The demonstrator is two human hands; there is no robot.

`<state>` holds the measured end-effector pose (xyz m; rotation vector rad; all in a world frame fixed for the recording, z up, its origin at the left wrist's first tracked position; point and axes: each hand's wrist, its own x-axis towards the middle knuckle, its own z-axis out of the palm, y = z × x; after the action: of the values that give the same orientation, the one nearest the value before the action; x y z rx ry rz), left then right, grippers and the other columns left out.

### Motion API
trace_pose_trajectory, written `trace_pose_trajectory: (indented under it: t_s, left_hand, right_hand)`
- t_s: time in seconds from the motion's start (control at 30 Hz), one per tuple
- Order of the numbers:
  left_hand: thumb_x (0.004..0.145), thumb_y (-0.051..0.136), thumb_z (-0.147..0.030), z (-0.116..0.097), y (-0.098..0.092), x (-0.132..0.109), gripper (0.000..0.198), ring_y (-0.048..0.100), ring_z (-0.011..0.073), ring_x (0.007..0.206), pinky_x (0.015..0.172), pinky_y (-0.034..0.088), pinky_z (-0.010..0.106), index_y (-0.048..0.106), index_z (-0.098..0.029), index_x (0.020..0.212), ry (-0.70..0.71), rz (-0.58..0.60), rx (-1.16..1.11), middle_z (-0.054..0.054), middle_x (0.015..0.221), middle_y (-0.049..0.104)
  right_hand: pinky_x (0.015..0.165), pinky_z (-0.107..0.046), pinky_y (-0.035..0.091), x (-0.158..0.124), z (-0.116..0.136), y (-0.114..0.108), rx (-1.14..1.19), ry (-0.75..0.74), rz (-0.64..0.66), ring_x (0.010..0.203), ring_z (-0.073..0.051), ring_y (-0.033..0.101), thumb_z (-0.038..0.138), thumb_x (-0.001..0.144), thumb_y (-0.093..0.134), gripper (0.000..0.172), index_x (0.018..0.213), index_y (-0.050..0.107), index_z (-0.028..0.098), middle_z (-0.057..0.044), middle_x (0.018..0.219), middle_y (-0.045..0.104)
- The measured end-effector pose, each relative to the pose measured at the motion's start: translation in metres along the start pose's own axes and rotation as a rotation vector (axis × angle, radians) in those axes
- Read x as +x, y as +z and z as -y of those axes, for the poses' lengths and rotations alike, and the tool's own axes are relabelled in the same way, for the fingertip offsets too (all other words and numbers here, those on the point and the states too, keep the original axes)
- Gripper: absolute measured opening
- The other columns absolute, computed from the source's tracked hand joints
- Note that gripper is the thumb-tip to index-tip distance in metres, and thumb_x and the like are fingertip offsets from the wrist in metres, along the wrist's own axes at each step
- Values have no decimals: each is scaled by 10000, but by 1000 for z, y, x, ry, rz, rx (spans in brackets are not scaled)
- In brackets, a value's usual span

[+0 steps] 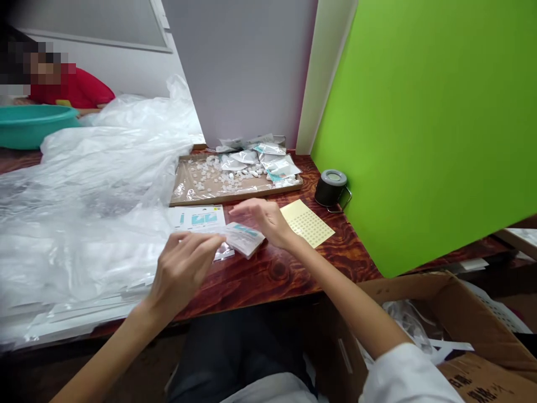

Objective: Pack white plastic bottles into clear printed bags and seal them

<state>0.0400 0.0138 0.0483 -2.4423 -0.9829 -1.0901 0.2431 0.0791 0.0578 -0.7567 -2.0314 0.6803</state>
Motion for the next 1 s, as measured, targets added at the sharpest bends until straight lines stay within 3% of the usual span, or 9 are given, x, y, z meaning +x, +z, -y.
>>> trace_pose_trajectory:
  t_s: [0.07, 0.13, 0.27, 0.37, 0.43, 0.5, 0.57, 0.73, 1.0]
  left_hand:
    - [899, 528, -55, 5, -5, 23, 250, 669, 185, 888, 805, 427, 332, 581, -190, 1103, -37, -73, 28, 52, 968, 722]
    - [917, 518, -79, 6, -10, 46, 256, 672, 183, 899, 813, 431, 330, 580, -214, 1125, -17, -86, 28, 36, 979, 723]
    - [903, 579, -142, 5, -22, 71, 511, 545, 273, 1230, 1013, 369, 453, 431, -263, 1377, -45, -142, 51, 106, 1330, 591]
    - [835, 689, -323, 10, -22, 61, 808, 301, 340, 1415, 1099, 311, 515, 235, -252, 1499, -411, -411, -109, 148, 1569, 268]
    - [831, 662, -452, 15, -16, 45, 693, 489, 321, 1282, 986, 453, 456, 393, -223, 1427, -720, -449, -485, 151, 1448, 466]
    - [807, 646, -540, 17, -6, 31, 559, 635, 305, 1062, 820, 536, 393, 612, -154, 1210, -993, -290, -904, 144, 1169, 673]
    - [736, 731, -512, 15, 3, 21, 466, 673, 253, 889, 720, 539, 314, 693, -139, 1013, -1114, -312, -1036, 97, 966, 729]
    - [666, 798, -460, 4, 10, 19, 369, 654, 193, 695, 592, 519, 262, 710, -153, 852, -1175, -394, -1042, 49, 814, 730]
    - [777, 674, -545, 11, 12, 11, 404, 625, 175, 702, 608, 501, 243, 687, -184, 959, -1133, -228, -1045, 33, 816, 698]
  right_hand:
    - [949, -364, 460, -15, 15, -8, 133, 44, -53, 1080, -226, 626, 732, 857, 375, 672, 1093, 691, 187, -88, 1126, 698]
    - [897, -334, 470, -24, 20, -8, 219, 133, -186, 1016, -228, 631, 619, 704, 709, 541, 1052, 695, 206, -64, 1081, 703]
    - [610, -257, 452, -18, 15, 6, 314, 269, -465, 649, -146, 566, 481, 827, 628, 288, 799, 655, 196, 4, 717, 629]
    - [532, -230, 399, -2, 15, 14, 362, 284, -540, 571, -121, 488, 467, 860, 567, 293, 768, 614, 192, 26, 654, 561]
    - [547, -225, 391, 7, 19, 19, 386, 286, -582, 580, -116, 472, 452, 863, 558, 288, 756, 605, 189, 30, 653, 548]
    - [568, -225, 391, 11, 24, 24, 407, 289, -605, 604, -118, 475, 438, 862, 560, 280, 752, 606, 184, 26, 668, 555]
    - [570, -225, 386, 13, 27, 31, 430, 303, -617, 615, -121, 473, 432, 864, 561, 281, 750, 609, 180, 20, 673, 555]
    - [578, -229, 410, 7, 23, 46, 509, 358, -671, 629, -122, 477, 475, 822, 617, 290, 798, 569, 190, 24, 699, 524]
    - [511, -216, 357, 1, 5, 58, 588, 401, -721, 557, -95, 396, 420, 707, 754, 362, 620, 479, 201, 62, 602, 430]
